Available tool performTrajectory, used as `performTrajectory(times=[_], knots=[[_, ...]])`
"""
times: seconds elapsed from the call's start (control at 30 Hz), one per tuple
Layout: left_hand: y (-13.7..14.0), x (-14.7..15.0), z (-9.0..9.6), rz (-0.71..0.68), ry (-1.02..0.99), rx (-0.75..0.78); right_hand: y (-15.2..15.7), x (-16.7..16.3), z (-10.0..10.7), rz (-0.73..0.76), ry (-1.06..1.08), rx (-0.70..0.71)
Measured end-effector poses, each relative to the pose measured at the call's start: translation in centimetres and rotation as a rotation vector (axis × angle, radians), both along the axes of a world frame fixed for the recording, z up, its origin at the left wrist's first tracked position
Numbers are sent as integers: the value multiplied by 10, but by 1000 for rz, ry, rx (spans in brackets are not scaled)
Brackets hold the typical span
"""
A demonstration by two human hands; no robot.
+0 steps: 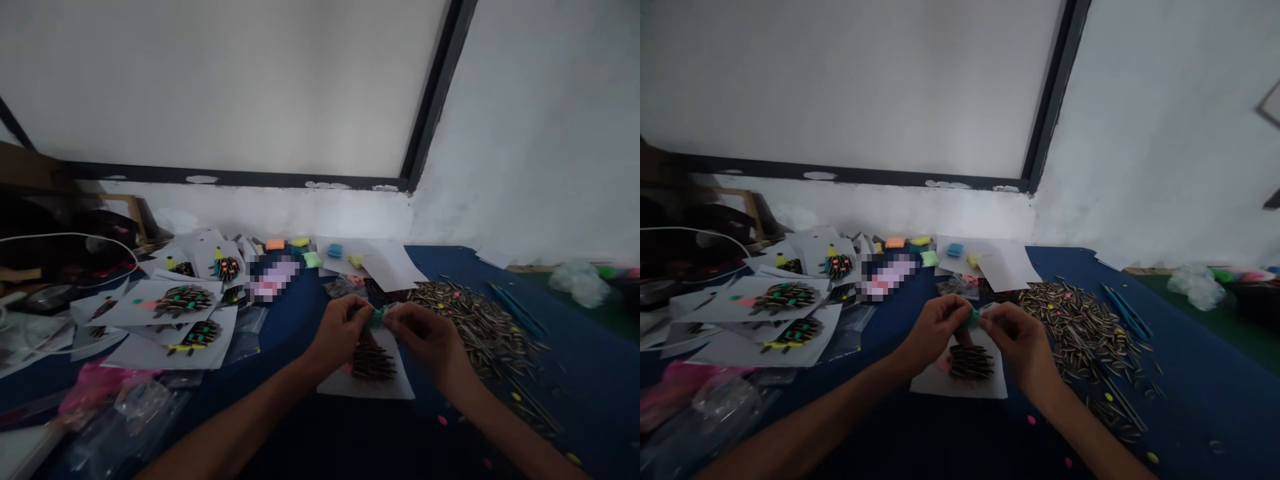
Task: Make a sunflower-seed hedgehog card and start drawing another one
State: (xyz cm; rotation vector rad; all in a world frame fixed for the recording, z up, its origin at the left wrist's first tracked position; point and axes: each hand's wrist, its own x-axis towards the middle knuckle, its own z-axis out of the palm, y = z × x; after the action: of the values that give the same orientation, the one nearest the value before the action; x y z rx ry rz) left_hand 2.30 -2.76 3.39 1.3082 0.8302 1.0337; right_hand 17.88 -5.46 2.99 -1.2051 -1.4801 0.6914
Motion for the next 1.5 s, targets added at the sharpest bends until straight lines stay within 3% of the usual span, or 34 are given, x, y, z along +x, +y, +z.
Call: performTrajectory(times=[0.13, 0.3, 0.47, 0.53, 0.73, 0.9, 1.07, 1.33, 1.4, 1.5], knots=[[2, -1, 0, 0, -2, 61, -1, 2, 0, 32, -36, 7], [6, -1, -8, -30, 17, 24, -2, 1, 0, 40, -158, 23], [0, -2, -3, 245, 244, 372, -1, 5, -1, -18, -312, 92], [-5, -1, 1, 245, 340, 455, -1, 7, -1, -58, -353, 177], [-12, 1, 3, 120, 348, 340, -4, 3, 0, -70, -535, 422], [-15, 5, 5, 192, 325, 324, -5, 1, 0, -122, -646, 539], [-18, 5, 8, 227, 299, 357, -6, -1, 1, -133, -605, 615], [-18, 8, 7, 250, 122, 338, -7, -2, 4, -107, -604, 644], [-17, 8, 6, 255, 82, 344, -7, -3, 3, -111, -549, 589], [-15, 8, 5, 286, 8, 346, -7, -5, 2, -159, -335, 371]])
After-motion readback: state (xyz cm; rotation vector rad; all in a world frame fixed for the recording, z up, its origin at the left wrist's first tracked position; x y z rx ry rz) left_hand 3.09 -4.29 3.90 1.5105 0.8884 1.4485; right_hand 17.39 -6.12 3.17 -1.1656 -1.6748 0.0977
